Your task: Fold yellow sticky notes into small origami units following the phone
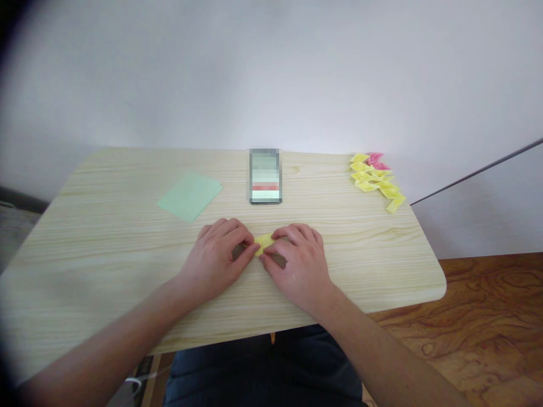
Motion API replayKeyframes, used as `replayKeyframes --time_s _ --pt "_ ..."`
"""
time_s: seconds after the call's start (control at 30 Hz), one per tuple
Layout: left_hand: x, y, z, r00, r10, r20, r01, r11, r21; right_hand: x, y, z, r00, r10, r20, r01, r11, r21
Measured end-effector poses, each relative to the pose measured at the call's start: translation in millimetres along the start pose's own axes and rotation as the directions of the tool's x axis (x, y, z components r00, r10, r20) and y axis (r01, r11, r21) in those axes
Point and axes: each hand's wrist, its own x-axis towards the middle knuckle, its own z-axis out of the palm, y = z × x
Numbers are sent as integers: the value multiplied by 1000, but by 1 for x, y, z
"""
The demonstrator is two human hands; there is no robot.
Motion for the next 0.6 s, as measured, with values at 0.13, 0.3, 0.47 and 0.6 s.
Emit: replayKeyframes --time_s 0.13,0.3,0.47,0.6 --pt "1 1 1 1000 -11 12 11 1000 11 0 -1 1 1000 5 -5 -5 1000 -7" --pt "1 2 1 1000 -13 10 13 1000 20 -1 -2 2 1000 5 -14 -5 1000 -13" --pt "1 2 2 1000 -16 0 16 1000 13 -2 -3 3 1000 11 -6 -11 1000 -16" --pt "0 0 2 999 -37 3 37 999 11 -3 -3 3 1000 20 -2 -20 1000 -11"
